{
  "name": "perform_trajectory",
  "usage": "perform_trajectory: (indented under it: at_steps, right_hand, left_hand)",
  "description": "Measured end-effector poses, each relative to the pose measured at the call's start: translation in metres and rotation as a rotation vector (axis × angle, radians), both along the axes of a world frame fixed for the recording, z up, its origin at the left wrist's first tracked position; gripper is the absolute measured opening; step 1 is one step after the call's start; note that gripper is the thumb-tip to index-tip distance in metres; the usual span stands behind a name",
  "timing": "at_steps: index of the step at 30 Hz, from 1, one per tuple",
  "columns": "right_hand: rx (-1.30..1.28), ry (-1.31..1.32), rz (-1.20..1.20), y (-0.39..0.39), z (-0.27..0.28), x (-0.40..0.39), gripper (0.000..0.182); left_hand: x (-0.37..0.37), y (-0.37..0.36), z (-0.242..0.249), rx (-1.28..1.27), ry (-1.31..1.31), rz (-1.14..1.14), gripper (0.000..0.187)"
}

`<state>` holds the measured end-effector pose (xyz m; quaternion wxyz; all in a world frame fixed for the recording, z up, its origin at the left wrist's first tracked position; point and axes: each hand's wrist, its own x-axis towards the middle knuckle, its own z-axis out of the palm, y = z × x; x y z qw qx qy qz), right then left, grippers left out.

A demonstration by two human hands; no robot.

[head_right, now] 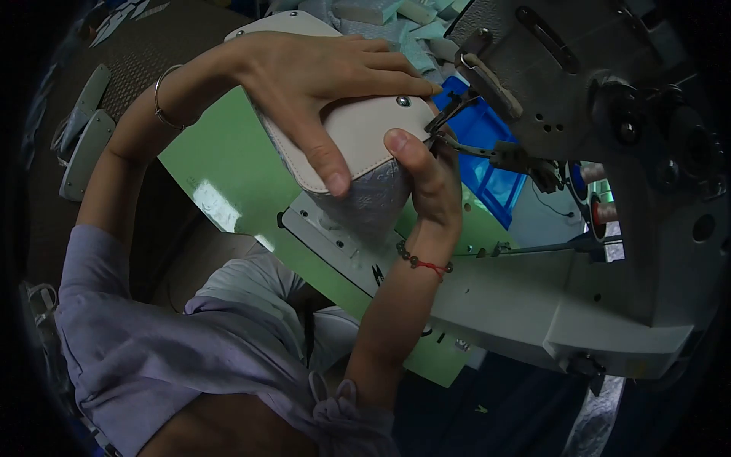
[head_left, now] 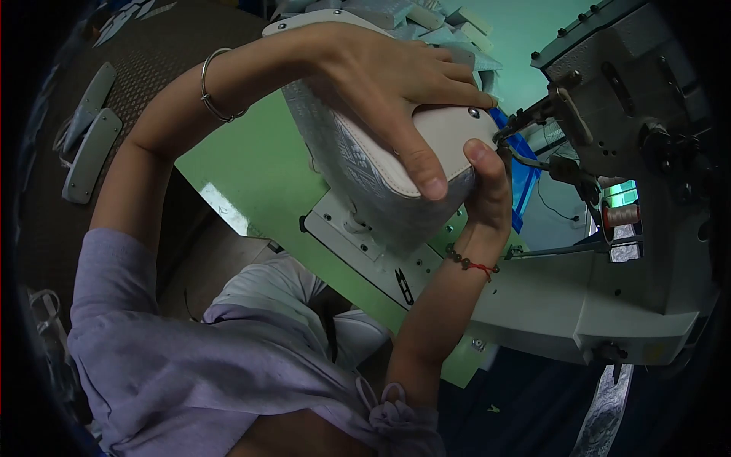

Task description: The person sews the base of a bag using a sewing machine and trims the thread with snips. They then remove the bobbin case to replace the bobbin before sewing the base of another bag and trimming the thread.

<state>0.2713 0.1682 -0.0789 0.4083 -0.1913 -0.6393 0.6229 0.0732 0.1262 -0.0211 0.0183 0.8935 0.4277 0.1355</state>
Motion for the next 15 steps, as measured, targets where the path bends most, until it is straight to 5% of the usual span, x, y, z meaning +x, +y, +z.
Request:
perform_trajectory:
  at_steps: [5,7,11,15]
  right_hand:
    - [0.012,-0.047,-0.022,-0.012,-0.005,0.011,0.068]
    - [0.066,0.148,-0.351,-0.039,-0.012,-0.001,0.056]
    - [0.279,0.306,-0.663,-0.080,-0.023,-0.017,0.041]
    - [0.595,0.014,-0.827,-0.100,-0.025,-0.005,0.031]
  left_hand:
    - [-0.025,0.004,-0.004,0.203,0.001,-0.291,0.120]
    - [-0.033,0.011,-0.002,0.015,-0.265,-0.558,0.110]
    - [-0.030,0.001,0.008,0.058,-0.186,-0.505,0.085]
    - [-0.021,-0.013,0.016,0.117,-0.082,-0.420,0.085]
